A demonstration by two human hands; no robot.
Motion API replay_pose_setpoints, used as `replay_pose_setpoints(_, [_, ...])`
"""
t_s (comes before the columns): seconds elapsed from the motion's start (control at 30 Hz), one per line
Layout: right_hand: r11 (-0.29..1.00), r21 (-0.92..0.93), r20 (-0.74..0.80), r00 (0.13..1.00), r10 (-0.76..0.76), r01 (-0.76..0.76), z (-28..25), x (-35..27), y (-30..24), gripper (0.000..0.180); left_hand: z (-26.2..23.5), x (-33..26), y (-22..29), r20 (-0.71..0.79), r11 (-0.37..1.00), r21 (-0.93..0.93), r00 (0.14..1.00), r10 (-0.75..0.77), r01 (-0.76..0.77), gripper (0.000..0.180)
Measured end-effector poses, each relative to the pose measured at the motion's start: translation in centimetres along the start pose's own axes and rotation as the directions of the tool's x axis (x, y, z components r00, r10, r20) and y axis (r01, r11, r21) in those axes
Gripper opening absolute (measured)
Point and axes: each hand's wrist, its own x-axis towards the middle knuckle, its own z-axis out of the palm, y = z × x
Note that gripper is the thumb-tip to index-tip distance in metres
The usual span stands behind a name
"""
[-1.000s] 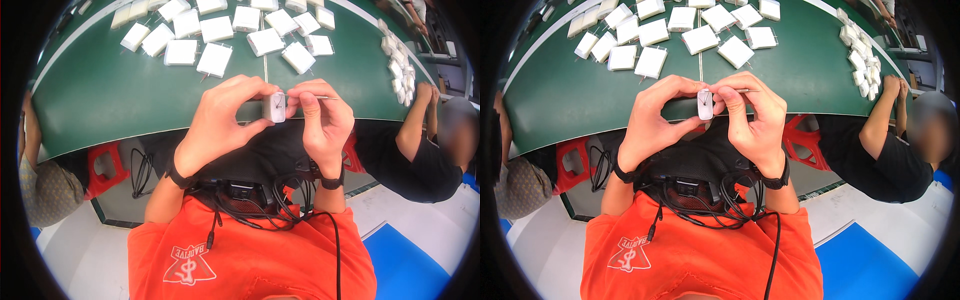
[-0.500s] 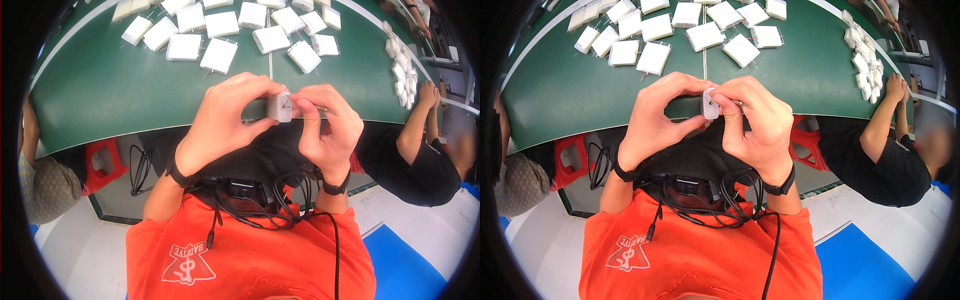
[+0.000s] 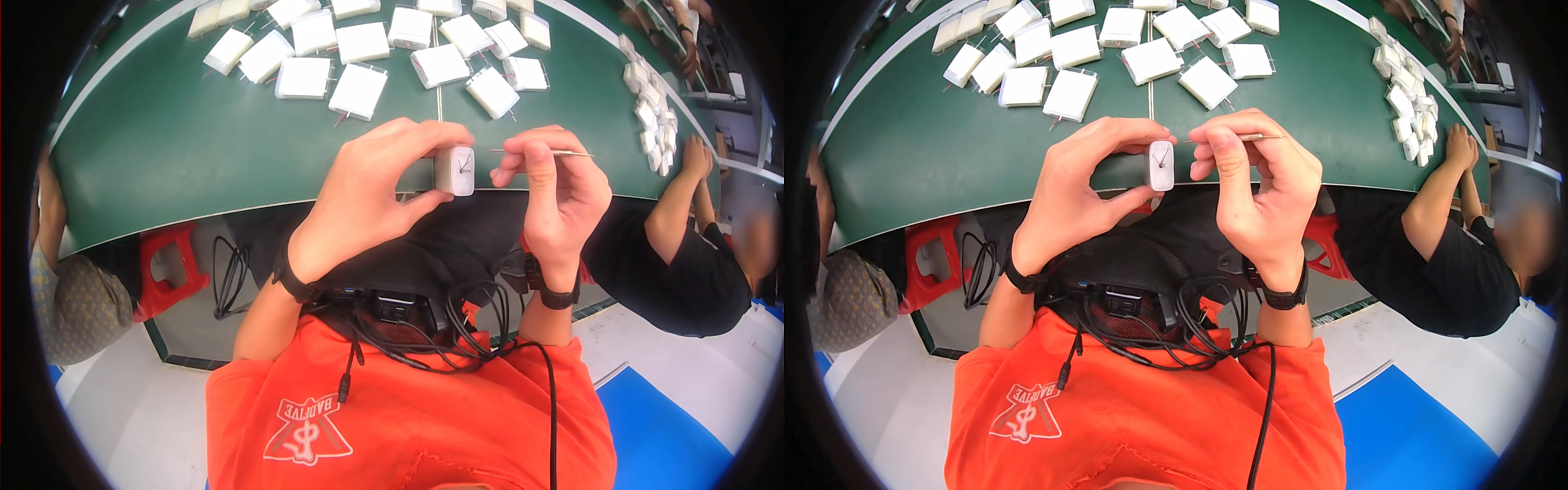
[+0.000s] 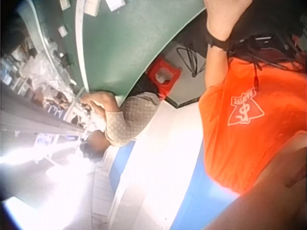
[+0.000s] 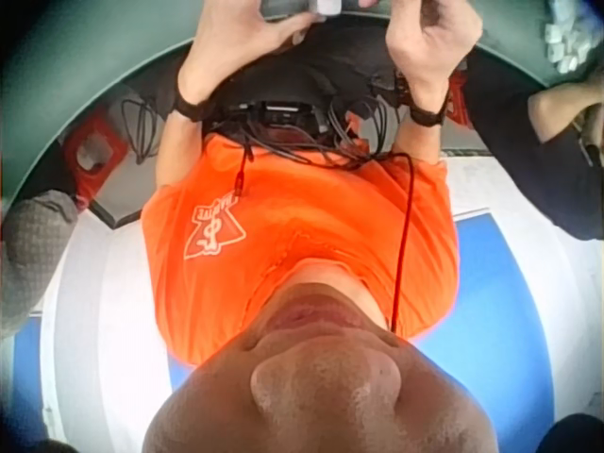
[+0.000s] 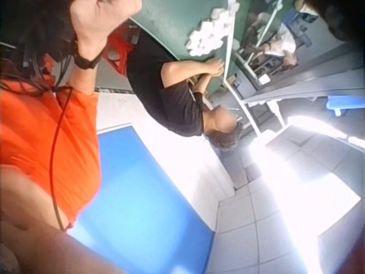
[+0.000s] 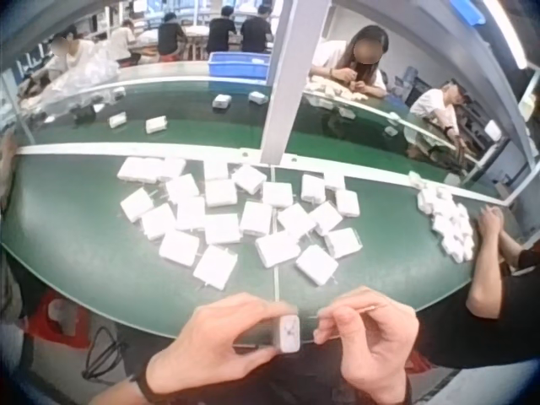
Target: Assemble small white electronic components or batteries on a production line.
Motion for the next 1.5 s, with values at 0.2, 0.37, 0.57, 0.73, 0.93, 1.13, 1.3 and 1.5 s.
replay_pose_setpoints(0.2, [0.992, 0.102, 0.064, 0.996, 0.065, -0.072, 0.2, -0.3, -0.1, 0.012, 0.0, 0.0, -0.2, -0.006, 0.994, 0.074, 0.996, 0.085, -0.084, 0.056])
replay_pose_setpoints(0.37, [0.985, 0.132, 0.101, 0.990, 0.096, -0.109, 0.5, -0.5, 0.0, 0.011, 0.0, -0.1, -0.3, -0.022, 0.992, 0.086, 0.995, 0.095, -0.093, 0.055])
replay_pose_setpoints(0.57, [0.988, 0.137, 0.096, 0.994, 0.057, -0.070, 0.3, -0.6, 0.4, 0.013, 0.1, 0.0, -0.3, -0.020, 0.994, 0.068, 0.996, 0.089, -0.087, 0.055])
replay_pose_setpoints(0.73, [0.991, 0.128, 0.100, 0.995, 0.012, -0.025, 0.4, -0.5, 0.6, 0.014, 0.0, 0.0, -0.3, -0.022, 0.994, 0.066, 0.996, 0.091, -0.089, 0.056])
replay_pose_setpoints(0.93, [0.992, 0.123, 0.120, 0.993, -0.004, -0.011, 0.4, -0.4, 0.8, 0.014, 0.1, 0.0, -0.4, -0.028, 0.993, 0.067, 0.995, 0.095, -0.093, 0.056])
replay_pose_setpoints(1.13, [0.996, 0.089, 0.139, 0.990, -0.035, 0.023, 0.1, -0.3, 0.7, 0.016, 0.1, 0.0, -0.3, -0.030, 0.994, 0.063, 0.995, 0.095, -0.093, 0.055])
replay_pose_setpoints(1.3, [0.995, 0.102, 0.142, 0.989, -0.032, 0.018, 0.3, -0.5, 1.1, 0.016, 0.1, -0.1, -0.5, -0.036, 0.993, 0.064, 0.994, 0.098, -0.096, 0.054])
replay_pose_setpoints(1.5, [0.994, 0.112, 0.135, 0.991, -0.017, 0.002, 0.2, -0.4, 0.6, 0.015, 0.1, 0.0, -0.4, -0.030, 0.993, 0.067, 0.995, 0.095, -0.092, 0.053])
